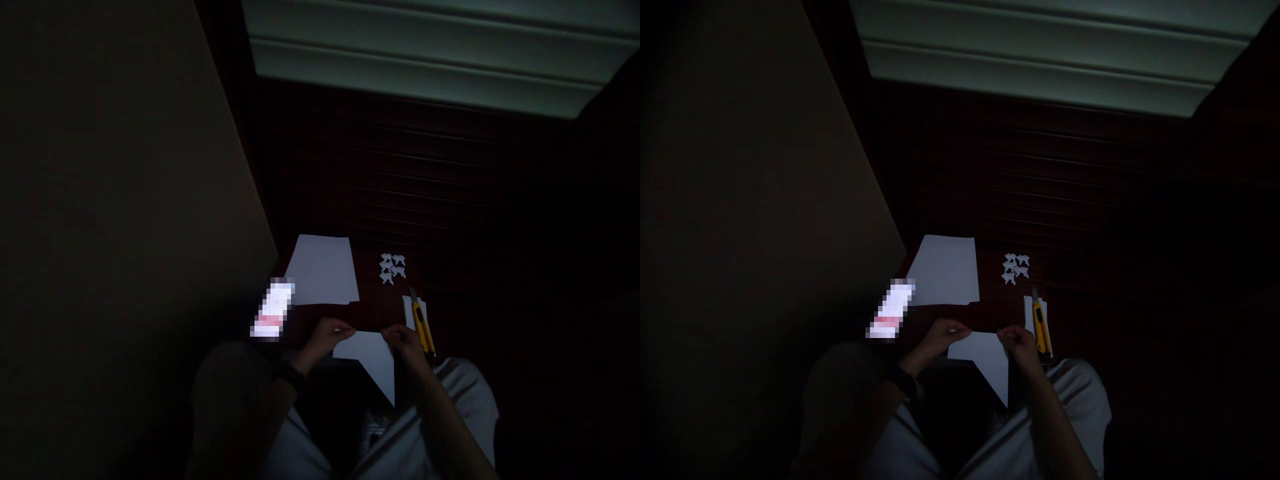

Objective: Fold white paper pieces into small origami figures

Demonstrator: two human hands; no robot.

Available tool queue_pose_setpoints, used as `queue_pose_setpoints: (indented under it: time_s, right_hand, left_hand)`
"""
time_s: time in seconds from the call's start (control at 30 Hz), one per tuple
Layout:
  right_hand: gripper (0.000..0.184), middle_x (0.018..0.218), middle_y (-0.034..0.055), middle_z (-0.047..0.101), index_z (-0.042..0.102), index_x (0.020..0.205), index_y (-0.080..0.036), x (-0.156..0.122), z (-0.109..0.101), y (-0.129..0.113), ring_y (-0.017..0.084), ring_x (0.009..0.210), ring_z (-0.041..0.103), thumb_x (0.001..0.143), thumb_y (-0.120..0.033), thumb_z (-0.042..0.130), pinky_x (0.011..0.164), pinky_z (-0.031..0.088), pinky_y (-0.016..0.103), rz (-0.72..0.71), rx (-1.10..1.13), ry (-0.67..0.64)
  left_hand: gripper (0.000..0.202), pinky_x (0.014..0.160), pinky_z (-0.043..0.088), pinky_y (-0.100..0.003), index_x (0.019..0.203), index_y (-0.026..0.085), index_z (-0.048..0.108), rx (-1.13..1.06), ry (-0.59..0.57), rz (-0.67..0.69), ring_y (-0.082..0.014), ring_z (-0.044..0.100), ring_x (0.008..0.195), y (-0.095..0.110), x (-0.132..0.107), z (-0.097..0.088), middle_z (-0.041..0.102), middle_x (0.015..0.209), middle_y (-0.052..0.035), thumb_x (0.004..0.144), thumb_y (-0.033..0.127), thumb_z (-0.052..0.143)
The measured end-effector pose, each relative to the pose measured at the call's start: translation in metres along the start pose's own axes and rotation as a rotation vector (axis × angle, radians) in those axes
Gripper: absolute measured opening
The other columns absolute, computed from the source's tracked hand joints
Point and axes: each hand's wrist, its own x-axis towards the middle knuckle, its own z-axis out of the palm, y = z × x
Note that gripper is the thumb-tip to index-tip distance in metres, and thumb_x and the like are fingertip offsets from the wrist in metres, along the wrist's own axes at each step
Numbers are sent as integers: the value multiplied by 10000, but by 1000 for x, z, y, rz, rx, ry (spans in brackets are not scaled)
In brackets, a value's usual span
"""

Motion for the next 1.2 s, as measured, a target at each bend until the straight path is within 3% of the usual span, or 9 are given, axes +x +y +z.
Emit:
queue_pose_setpoints:
  time_s: [0.23,0.37,0.53,0.7,1.07,1.2]
  right_hand:
    - [230,673,19,615,638,729,-162,1,-2,0,151,628,523,663,-382,640,571,383,247,-32,-47,-50]
    - [231,713,37,641,651,726,-153,7,0,-8,164,667,550,644,-369,659,607,400,255,-33,-54,-155]
    - [269,704,43,648,663,726,-143,16,10,-24,156,641,552,630,-395,665,580,401,245,-17,-140,-290]
    - [289,611,22,623,656,652,-135,19,16,-29,131,556,518,604,-420,675,518,377,226,5,-195,-338]
    - [321,581,5,593,624,626,-136,9,0,-29,113,518,487,593,-451,678,480,350,215,22,-159,-255]
    - [328,585,14,601,619,626,-145,6,-17,-35,130,536,505,587,-464,679,503,373,232,14,-166,-217]
  left_hand:
    - [373,644,438,-262,813,100,690,-41,-1,22,-201,606,740,1,-2,1,687,799,-91,673,438,616]
    - [389,605,436,-258,816,92,688,-54,-24,-20,-197,606,698,0,-2,2,687,768,-90,665,444,618]
    - [384,592,432,-257,816,93,687,-65,-42,-28,-194,605,679,2,-4,2,683,744,-83,667,439,613]
    - [381,602,432,-258,800,104,689,-71,-34,-36,-190,604,682,7,-6,2,682,748,-79,657,449,617]
    - [413,545,416,-240,817,100,673,-110,8,-74,-173,593,632,4,-6,-1,669,726,-73,659,477,612]
    - [398,606,429,-253,815,111,672,-102,54,-43,-186,600,703,5,-7,-4,672,772,-74,672,475,600]
